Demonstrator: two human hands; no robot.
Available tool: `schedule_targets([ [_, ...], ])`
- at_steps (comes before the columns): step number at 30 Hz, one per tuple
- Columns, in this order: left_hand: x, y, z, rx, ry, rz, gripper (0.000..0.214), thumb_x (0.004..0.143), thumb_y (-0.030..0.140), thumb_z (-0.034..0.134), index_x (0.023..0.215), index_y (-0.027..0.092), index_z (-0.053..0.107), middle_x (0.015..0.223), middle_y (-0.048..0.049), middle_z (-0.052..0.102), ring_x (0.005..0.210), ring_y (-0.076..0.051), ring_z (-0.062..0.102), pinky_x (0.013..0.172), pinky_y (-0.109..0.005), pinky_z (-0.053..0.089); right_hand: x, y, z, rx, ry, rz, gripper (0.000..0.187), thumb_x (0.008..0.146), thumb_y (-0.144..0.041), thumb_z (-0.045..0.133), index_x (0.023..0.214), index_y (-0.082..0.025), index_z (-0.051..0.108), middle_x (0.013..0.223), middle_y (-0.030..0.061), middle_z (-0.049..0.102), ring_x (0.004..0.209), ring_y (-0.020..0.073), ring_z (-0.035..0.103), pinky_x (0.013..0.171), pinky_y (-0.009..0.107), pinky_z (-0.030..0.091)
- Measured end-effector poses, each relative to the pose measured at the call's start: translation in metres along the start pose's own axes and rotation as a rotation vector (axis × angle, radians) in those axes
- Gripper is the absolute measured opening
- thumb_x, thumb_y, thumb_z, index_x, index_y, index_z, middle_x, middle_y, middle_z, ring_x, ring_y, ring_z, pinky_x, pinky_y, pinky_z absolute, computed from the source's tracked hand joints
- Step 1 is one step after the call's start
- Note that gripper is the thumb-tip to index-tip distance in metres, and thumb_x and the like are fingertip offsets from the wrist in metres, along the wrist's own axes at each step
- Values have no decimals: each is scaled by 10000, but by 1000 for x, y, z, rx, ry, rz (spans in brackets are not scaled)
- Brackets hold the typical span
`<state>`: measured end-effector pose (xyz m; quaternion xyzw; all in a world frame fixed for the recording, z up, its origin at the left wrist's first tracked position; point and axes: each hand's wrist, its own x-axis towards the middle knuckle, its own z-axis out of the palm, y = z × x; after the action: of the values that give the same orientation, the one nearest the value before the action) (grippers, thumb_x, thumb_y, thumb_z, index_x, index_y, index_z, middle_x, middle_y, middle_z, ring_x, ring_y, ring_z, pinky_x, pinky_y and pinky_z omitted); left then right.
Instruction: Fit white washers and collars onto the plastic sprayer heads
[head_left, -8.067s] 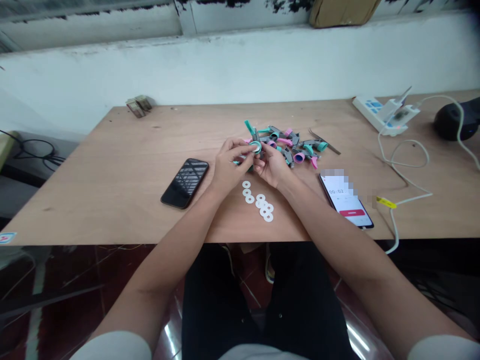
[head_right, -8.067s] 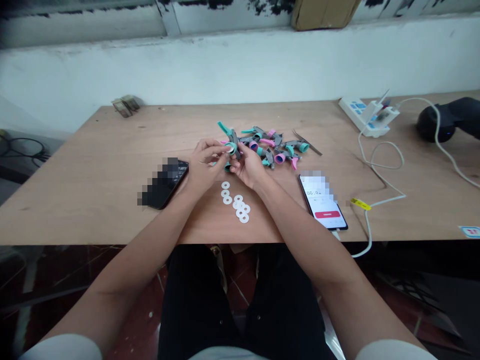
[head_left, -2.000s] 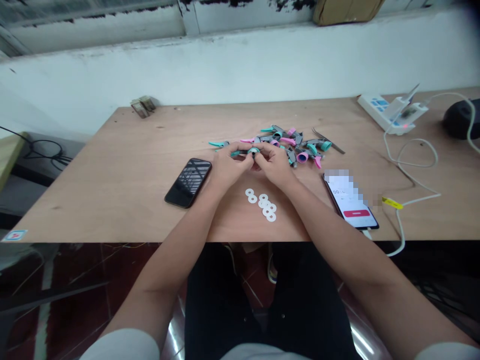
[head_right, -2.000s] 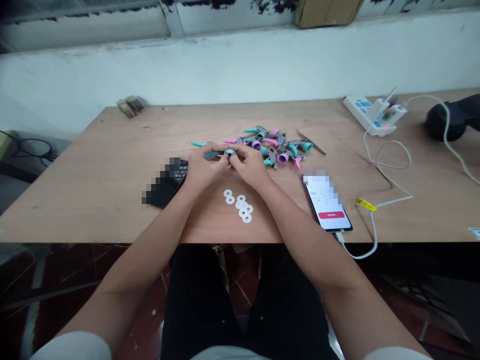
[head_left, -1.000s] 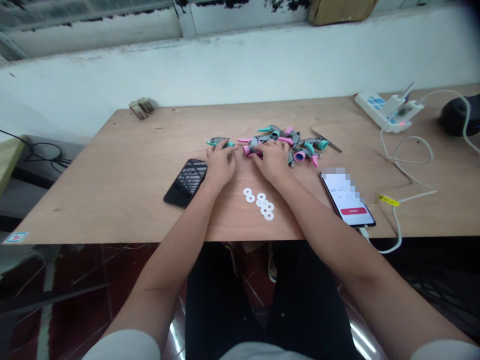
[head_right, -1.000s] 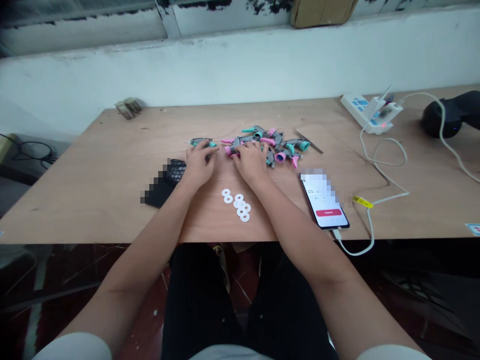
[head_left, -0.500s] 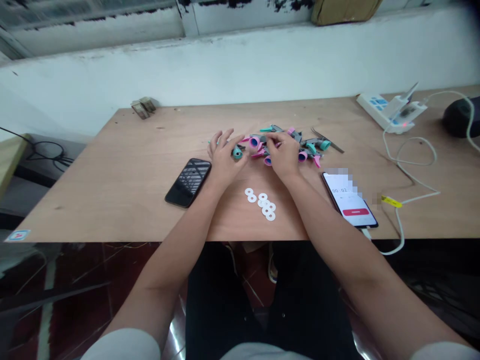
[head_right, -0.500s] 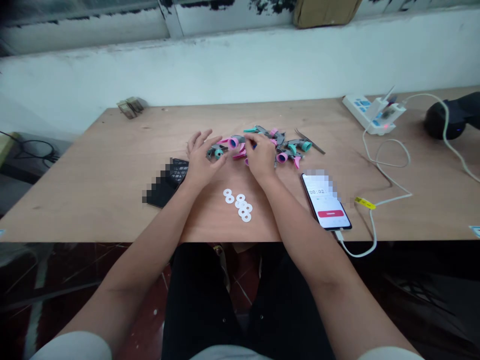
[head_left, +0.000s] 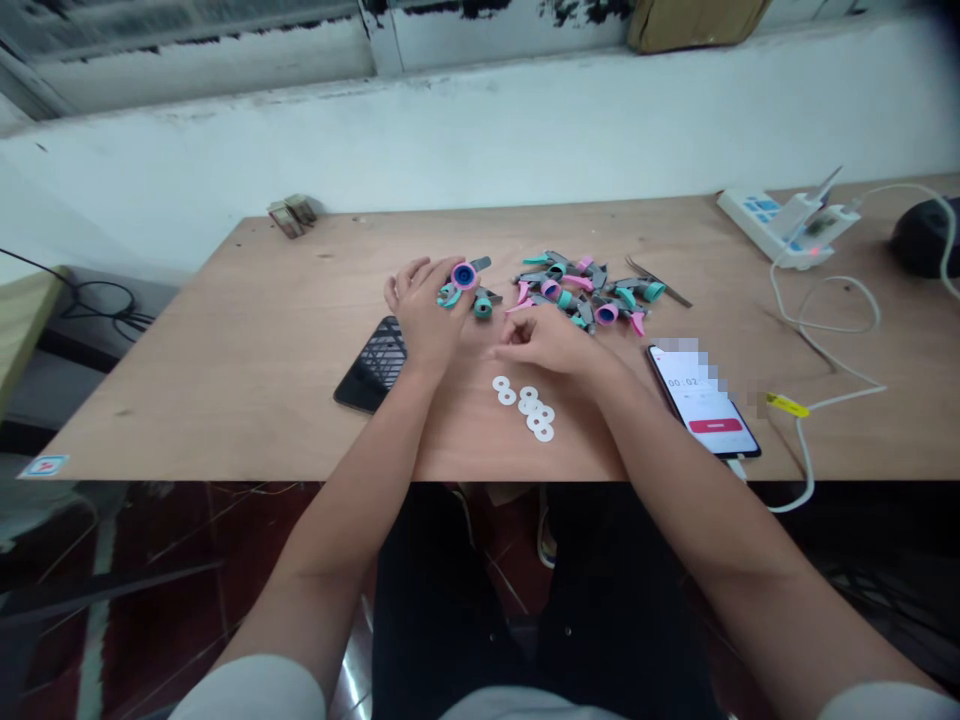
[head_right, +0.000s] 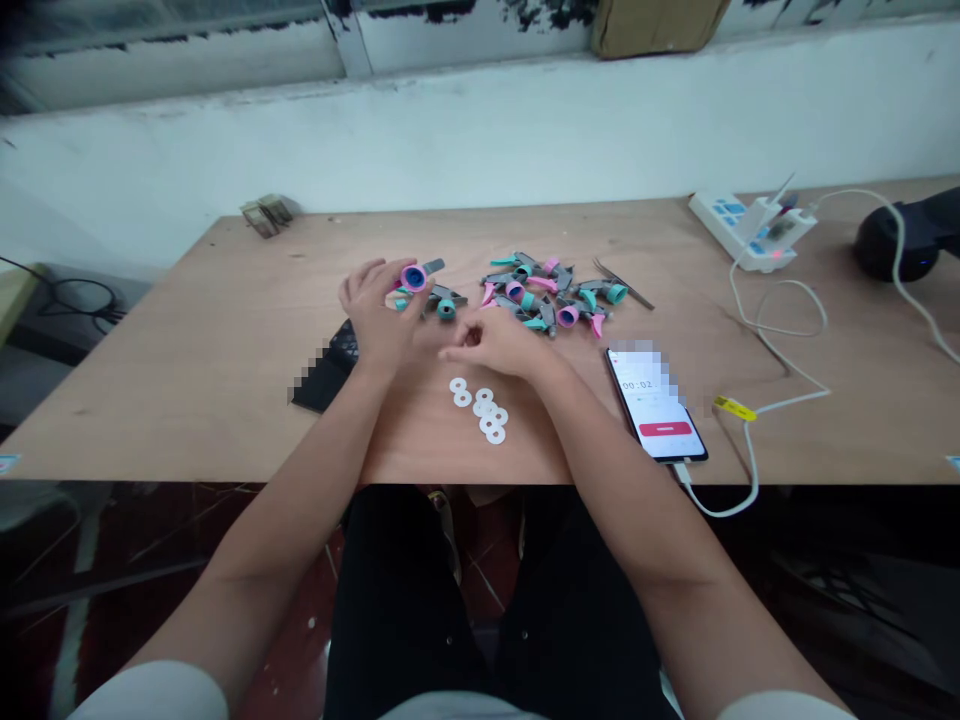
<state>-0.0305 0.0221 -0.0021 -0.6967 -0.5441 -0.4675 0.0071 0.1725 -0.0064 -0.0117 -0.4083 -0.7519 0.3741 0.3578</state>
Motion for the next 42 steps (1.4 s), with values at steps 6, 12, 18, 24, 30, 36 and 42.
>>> schedule_targets([
  [6, 1, -6, 4, 17, -9, 8, 392, 1013, 596, 696, 1262, 305, 777, 1338, -76, 795, 1427, -337, 590, 1343, -587, 243, -5, -11, 6, -230, -326, 103, 261, 695, -273, 966, 872, -213, 784, 838, 13, 749, 746, 169, 663, 640, 293, 469],
  [12, -1, -2, 5, 22, -89, 23, 381, 1035, 589, 655, 1289, 331, 772, 1346, -63, 788, 1444, -337, 577, 1353, -596, 242, 0, -7, 10, -128, -305, 111, 200, 746, -262, 941, 747, -206, 749, 750, 5, 743, 678, 147, 638, 625, 292, 451],
  [18, -4, -1, 8, 76, -110, 50, 328, 1018, 492, 707, 1300, 339, 774, 1342, -50, 802, 1422, -337, 588, 1336, -609, 256, 2, -14, 10, 177, 123, -27, 381, 873, -567, 852, 789, -202, 781, 638, -21, 647, 554, 111, 506, 555, 289, 404],
  [24, -10, 5, 12, 103, -207, 59, 292, 1026, 392, 688, 1298, 362, 791, 1317, -30, 814, 1404, -324, 607, 1344, -623, 246, 9, -6, 16, 312, 409, -123, 528, 926, -772, 707, 966, -246, 724, 707, -11, 664, 605, 149, 602, 565, 302, 518],
  [30, -13, 12, 11, 80, -256, 74, 277, 1012, 347, 700, 1268, 365, 805, 1282, -22, 824, 1392, -314, 617, 1358, -628, 216, 13, 5, 21, 289, 445, -102, 572, 861, -792, 766, 1025, -269, 600, 744, -19, 723, 499, 126, 548, 497, 305, 454],
  [36, -13, 9, 12, 39, -231, 114, 262, 962, 284, 755, 1207, 339, 830, 1229, -43, 842, 1328, -332, 660, 1284, -620, 339, 10, 0, 18, 128, 415, 17, 561, 908, -821, 674, 1020, -280, 579, 776, -3, 733, 512, 138, 550, 544, 328, 455],
  [42, -13, 9, 13, 32, -205, 129, 277, 960, 268, 749, 1212, 354, 827, 1225, -27, 844, 1291, -309, 676, 1254, -565, 392, 10, 0, 18, 144, 400, -8, 614, 883, -854, 671, 1076, -275, 598, 764, -15, 721, 525, 135, 549, 562, 321, 454],
])
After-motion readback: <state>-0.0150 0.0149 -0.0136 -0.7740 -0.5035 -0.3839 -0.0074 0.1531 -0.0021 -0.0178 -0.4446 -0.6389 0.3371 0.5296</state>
